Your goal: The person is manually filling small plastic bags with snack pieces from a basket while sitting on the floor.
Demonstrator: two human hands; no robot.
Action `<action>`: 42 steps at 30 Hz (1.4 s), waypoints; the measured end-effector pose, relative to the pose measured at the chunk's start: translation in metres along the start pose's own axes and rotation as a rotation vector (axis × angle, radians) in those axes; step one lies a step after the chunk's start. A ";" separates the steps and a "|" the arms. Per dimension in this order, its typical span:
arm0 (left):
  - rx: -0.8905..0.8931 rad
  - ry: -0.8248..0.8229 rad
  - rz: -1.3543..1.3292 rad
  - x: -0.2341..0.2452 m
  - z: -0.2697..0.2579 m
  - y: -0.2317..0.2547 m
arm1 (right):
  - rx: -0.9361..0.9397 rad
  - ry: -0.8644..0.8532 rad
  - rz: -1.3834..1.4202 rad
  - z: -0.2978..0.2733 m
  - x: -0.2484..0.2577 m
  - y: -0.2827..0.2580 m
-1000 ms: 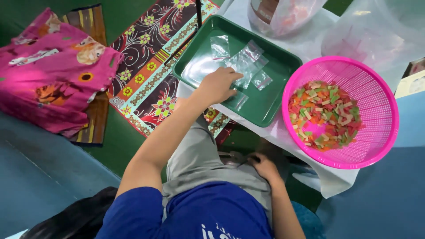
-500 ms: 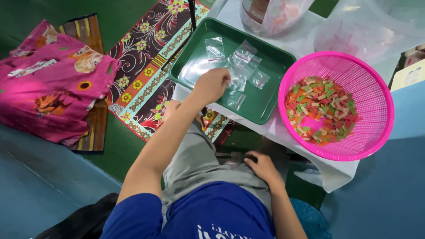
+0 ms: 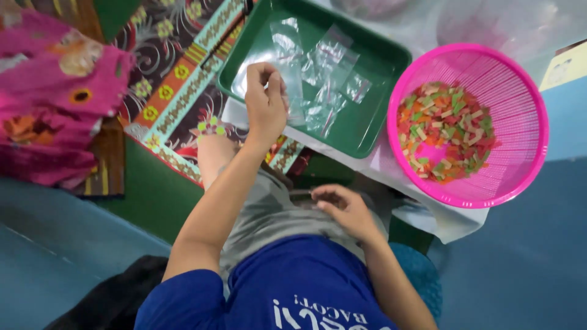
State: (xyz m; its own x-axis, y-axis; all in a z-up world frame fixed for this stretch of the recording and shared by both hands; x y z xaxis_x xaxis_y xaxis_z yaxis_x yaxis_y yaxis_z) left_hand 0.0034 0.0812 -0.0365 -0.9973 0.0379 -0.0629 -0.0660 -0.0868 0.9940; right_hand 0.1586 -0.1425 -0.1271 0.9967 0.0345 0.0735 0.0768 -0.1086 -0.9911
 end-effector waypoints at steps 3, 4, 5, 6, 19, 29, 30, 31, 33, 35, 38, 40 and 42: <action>-0.014 -0.016 -0.098 -0.001 -0.011 -0.008 | -0.051 -0.016 0.363 0.008 -0.005 0.002; -0.004 -0.009 -0.103 -0.002 -0.018 -0.010 | -0.062 -0.020 0.357 0.012 -0.007 0.004; 0.002 -0.057 -0.053 -0.008 -0.026 -0.011 | -0.025 -0.005 0.453 0.016 -0.009 0.001; 0.009 -0.101 -0.002 -0.012 -0.034 -0.012 | 0.010 0.008 0.549 0.020 -0.010 -0.001; 0.258 -0.575 0.152 -0.005 -0.112 -0.051 | -0.039 0.460 0.607 0.017 0.024 0.035; -0.165 -0.276 0.291 -0.015 -0.019 0.008 | 0.196 0.492 0.283 0.003 0.032 -0.017; -0.243 -0.224 0.302 -0.020 -0.006 0.014 | 0.230 0.471 0.272 0.003 0.029 -0.021; -0.250 -0.227 0.300 -0.025 0.001 0.012 | 0.236 0.474 0.272 0.002 0.029 -0.023; -0.344 -0.104 0.500 -0.033 0.016 0.012 | 0.272 0.438 0.156 0.001 0.027 -0.031; -0.419 -0.065 0.612 -0.035 0.013 0.012 | 0.140 0.442 0.131 -0.010 0.028 -0.032; -0.562 -0.144 0.666 -0.036 -0.024 0.018 | 0.067 0.442 -0.090 -0.020 0.035 -0.014; -0.629 -0.274 0.604 -0.033 -0.061 0.027 | 0.122 0.447 -0.289 -0.020 0.039 -0.010; -0.377 -0.732 0.362 -0.039 -0.102 0.023 | 0.102 0.331 -0.359 -0.015 0.033 -0.010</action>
State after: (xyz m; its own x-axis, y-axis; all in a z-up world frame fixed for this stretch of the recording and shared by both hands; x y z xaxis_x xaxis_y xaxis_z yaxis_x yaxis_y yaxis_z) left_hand 0.0375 -0.0242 -0.0207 -0.6978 0.5581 0.4491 0.1136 -0.5327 0.8386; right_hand 0.1913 -0.1551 -0.1133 0.8639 -0.2669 0.4271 0.4304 -0.0490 -0.9013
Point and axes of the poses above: each hand's wrist, its own z-axis towards the middle knuckle, its own x-axis out of the back of the hand, y = z × x, the point moved 7 cm from there along z, towards the middle knuckle, and after that the axes turned 7 degrees about x, right-handed, at the moved point
